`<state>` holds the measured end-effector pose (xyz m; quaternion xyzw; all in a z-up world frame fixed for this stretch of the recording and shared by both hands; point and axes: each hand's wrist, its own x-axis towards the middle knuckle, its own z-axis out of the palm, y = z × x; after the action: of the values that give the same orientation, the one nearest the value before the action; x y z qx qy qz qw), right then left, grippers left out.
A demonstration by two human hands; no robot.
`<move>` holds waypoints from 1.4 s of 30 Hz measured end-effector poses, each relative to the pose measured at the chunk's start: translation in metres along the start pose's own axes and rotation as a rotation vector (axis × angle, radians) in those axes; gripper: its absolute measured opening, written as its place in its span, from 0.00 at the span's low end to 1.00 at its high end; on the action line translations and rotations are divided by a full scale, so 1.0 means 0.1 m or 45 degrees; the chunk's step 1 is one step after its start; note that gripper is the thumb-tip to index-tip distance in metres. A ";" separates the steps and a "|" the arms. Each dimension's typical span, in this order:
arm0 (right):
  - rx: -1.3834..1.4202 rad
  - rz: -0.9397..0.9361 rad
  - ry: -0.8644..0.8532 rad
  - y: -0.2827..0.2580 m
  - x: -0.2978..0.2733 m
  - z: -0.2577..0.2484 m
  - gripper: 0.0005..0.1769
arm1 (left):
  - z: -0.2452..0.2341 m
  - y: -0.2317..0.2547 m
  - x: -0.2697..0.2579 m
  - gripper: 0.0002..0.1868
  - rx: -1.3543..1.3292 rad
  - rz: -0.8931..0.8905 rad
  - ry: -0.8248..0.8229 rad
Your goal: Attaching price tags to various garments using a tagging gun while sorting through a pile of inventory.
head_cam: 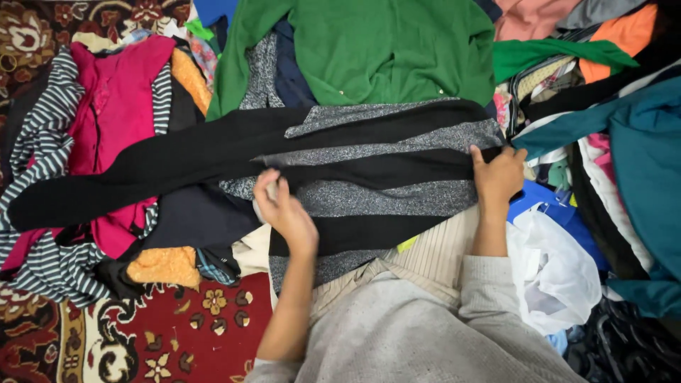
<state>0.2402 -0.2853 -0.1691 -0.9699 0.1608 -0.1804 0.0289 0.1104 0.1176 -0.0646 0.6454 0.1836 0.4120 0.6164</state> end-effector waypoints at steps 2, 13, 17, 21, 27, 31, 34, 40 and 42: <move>0.102 0.080 -0.126 0.12 0.01 0.07 0.30 | -0.02 -0.19 -0.43 0.13 -0.695 -0.831 0.366; 1.898 0.545 -0.182 -0.08 0.01 -0.39 0.11 | 0.11 0.79 -0.37 0.30 -0.515 -0.878 0.374; 2.663 0.892 -1.090 -0.10 -0.05 -0.52 0.26 | 0.02 0.96 -0.39 0.24 -0.354 -0.534 0.114; 2.451 0.359 -1.043 -0.24 0.10 -1.13 0.36 | 0.06 1.09 -0.26 0.22 -0.347 -0.328 0.035; 1.523 -0.423 -0.127 -0.57 0.71 -2.06 0.26 | 0.30 0.95 0.84 0.29 -0.166 -0.142 -0.126; 1.706 -0.706 0.396 -0.80 0.98 -2.37 0.20 | 0.41 0.73 1.55 0.39 -0.404 0.163 -0.234; 1.687 -0.745 0.463 -0.77 1.15 -2.06 0.20 | 0.43 0.50 1.82 0.45 -0.282 0.195 -0.309; 1.249 -0.492 -0.268 -0.33 0.81 -0.79 0.26 | 0.04 -0.22 1.69 0.56 0.243 -0.084 -0.538; 1.246 -0.371 -0.523 -0.17 0.54 -0.53 0.29 | -0.18 -0.48 1.51 0.54 0.386 -0.322 -0.526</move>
<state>0.2746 -0.2862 -0.0994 -0.8708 -0.0865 -0.0432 0.4820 0.1998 0.2502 -0.0658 0.7723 0.1928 0.1594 0.5839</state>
